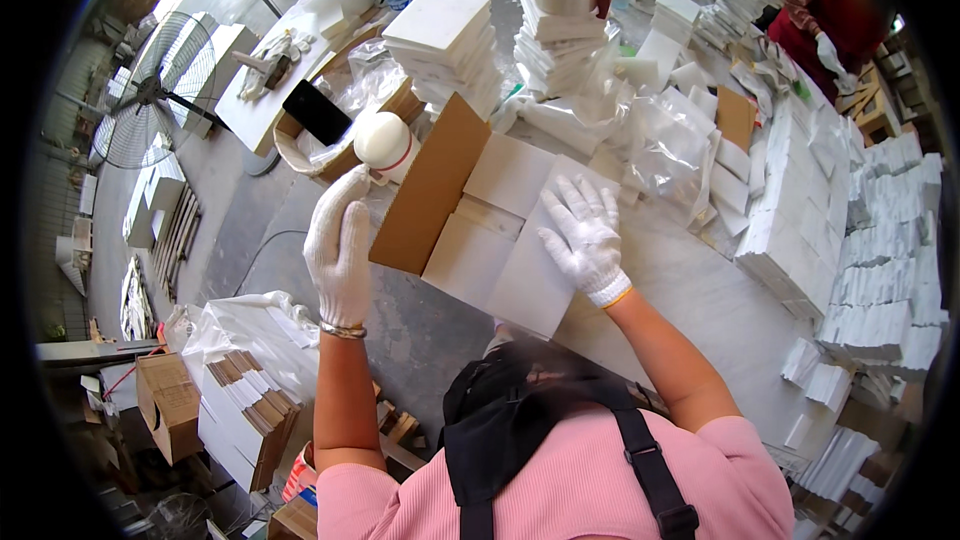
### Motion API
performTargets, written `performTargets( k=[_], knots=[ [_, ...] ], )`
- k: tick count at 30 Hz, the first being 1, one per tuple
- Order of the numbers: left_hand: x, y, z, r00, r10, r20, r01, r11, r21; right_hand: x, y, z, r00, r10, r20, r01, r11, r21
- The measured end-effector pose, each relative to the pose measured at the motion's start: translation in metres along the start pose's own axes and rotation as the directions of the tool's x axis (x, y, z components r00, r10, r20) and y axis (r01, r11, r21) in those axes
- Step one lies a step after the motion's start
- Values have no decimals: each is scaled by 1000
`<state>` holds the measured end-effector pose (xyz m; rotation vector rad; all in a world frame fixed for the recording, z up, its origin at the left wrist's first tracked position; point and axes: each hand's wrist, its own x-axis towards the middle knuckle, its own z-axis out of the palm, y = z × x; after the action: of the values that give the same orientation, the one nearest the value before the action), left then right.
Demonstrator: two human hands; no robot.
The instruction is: The person packs small white rectangular items into clear plastic bags, places them into a cardboard box, and seals the box with tape. The person then moves the sealed box to a stack of similar boxes.
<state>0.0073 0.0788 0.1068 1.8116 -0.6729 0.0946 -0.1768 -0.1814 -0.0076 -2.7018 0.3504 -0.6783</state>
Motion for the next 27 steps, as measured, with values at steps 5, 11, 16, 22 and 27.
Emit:
performTargets(
  k=[5,11,16,22,27],
  knots=[
    [21,-84,1,724,-450,523,627,744,-229,3,-3,-1,1000,-17,-18,17,999,27],
    [12,-80,80,635,-96,766,77,995,61,2,-1,-1,998,3,-60,1,997,76],
    [16,-77,95,609,-118,784,-38,983,178,2,-1,-3,996,-5,-89,19,987,162],
    [29,-76,116,656,-28,754,-238,941,242,4,-3,-2,998,-10,-66,23,980,199],
    [36,-76,135,617,55,785,-534,762,366,3,0,-1,999,9,-36,-2,982,188]
  ],
)
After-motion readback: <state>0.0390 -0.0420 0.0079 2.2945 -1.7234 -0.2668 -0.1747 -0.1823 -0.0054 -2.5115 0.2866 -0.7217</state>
